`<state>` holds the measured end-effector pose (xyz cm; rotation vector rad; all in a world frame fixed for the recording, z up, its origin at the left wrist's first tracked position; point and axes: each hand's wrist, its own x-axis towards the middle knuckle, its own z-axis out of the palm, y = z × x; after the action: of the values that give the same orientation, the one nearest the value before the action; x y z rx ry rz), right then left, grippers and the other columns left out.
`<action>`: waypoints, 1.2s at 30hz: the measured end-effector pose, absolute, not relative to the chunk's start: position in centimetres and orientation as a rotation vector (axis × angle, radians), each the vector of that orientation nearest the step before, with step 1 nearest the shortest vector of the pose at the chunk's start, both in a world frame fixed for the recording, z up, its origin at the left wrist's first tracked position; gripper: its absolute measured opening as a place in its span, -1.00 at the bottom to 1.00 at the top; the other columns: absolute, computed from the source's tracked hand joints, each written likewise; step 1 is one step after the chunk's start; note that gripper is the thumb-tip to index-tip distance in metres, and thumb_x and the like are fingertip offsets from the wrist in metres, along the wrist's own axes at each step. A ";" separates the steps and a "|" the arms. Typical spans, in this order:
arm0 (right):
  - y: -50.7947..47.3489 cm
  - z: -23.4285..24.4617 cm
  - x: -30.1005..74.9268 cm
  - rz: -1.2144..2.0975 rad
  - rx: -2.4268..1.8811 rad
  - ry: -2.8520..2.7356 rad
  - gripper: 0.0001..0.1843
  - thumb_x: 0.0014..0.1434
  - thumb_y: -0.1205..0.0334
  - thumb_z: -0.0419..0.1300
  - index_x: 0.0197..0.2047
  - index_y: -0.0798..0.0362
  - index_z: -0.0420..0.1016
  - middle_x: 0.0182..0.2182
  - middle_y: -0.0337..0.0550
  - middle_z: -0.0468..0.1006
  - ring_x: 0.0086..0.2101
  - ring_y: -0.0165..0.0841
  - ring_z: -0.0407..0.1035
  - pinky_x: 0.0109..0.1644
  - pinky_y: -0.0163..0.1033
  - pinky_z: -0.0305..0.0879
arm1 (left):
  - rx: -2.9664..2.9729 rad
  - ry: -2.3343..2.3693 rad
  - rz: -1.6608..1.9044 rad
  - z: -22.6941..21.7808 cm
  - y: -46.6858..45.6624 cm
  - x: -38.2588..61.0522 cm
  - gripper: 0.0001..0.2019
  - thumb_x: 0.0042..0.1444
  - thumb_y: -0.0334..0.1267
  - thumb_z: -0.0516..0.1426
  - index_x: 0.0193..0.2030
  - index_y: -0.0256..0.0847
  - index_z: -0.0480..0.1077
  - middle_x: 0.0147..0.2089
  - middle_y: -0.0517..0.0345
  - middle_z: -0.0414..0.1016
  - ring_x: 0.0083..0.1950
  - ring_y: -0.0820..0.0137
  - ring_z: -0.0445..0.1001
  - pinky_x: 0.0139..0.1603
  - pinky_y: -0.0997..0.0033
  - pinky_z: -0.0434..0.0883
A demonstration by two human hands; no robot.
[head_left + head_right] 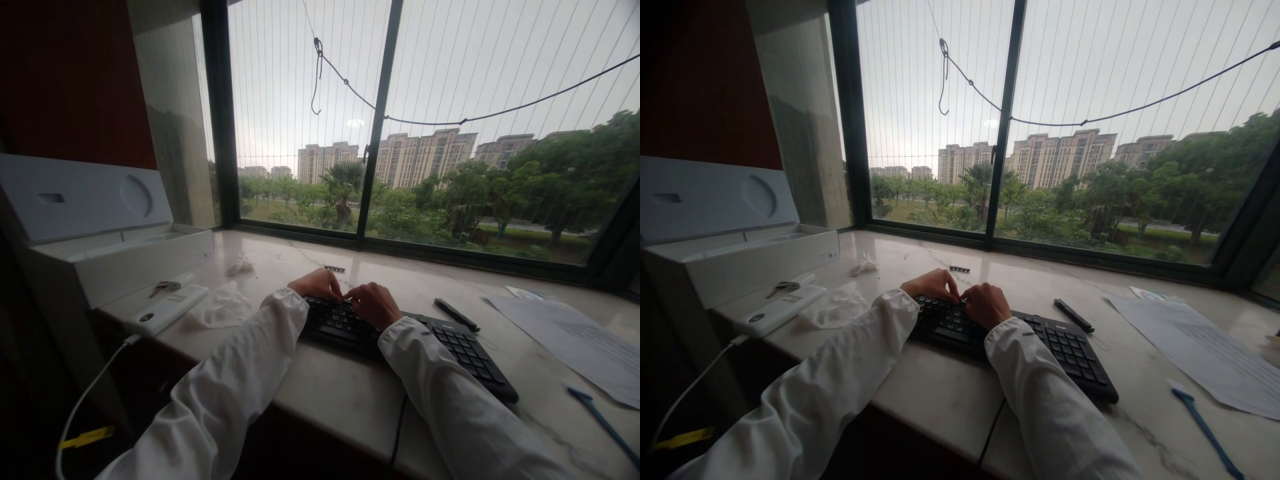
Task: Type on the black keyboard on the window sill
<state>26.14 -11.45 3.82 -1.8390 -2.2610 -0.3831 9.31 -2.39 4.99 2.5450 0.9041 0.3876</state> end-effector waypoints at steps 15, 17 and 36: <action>-11.5 4.2 26.6 -0.409 -1.757 -2.440 -0.67 0.04 0.26 0.01 -0.31 -0.16 0.60 -0.39 -0.13 0.59 -0.34 -0.29 0.45 -0.34 -0.30 0.15 | 2.396 0.916 0.382 4.6 -2.1 8.9 -0.63 -0.23 -0.03 0.28 -0.28 -0.21 0.58 -0.36 0.14 0.57 -0.27 0.36 0.47 -0.25 0.50 0.30; -11.5 4.3 26.7 -0.391 -1.749 -2.447 -0.66 0.04 0.27 0.01 -0.30 -0.18 0.60 -0.38 -0.14 0.59 -0.34 -0.30 0.45 -0.34 -0.30 0.14 | 2.347 0.926 0.382 4.4 -2.0 8.8 -0.59 -0.24 0.02 0.27 -0.27 -0.20 0.58 -0.35 0.14 0.57 -0.27 0.37 0.46 -0.26 0.49 0.30; -12.1 5.0 25.1 -0.445 -1.801 -2.504 -0.68 -0.01 0.30 0.05 -0.27 -0.01 0.60 -0.32 0.01 0.58 -0.31 -0.22 0.46 -0.28 -0.25 0.22 | 1.914 1.346 0.222 4.6 -1.6 11.1 -0.40 -0.51 -0.22 0.40 -0.19 -0.25 0.42 -0.62 0.33 0.28 -0.51 0.47 0.28 -0.44 0.48 0.23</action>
<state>25.07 -12.06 4.95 -1.8008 -2.5040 -0.4453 11.14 -1.61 4.56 1.9136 1.3461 0.2216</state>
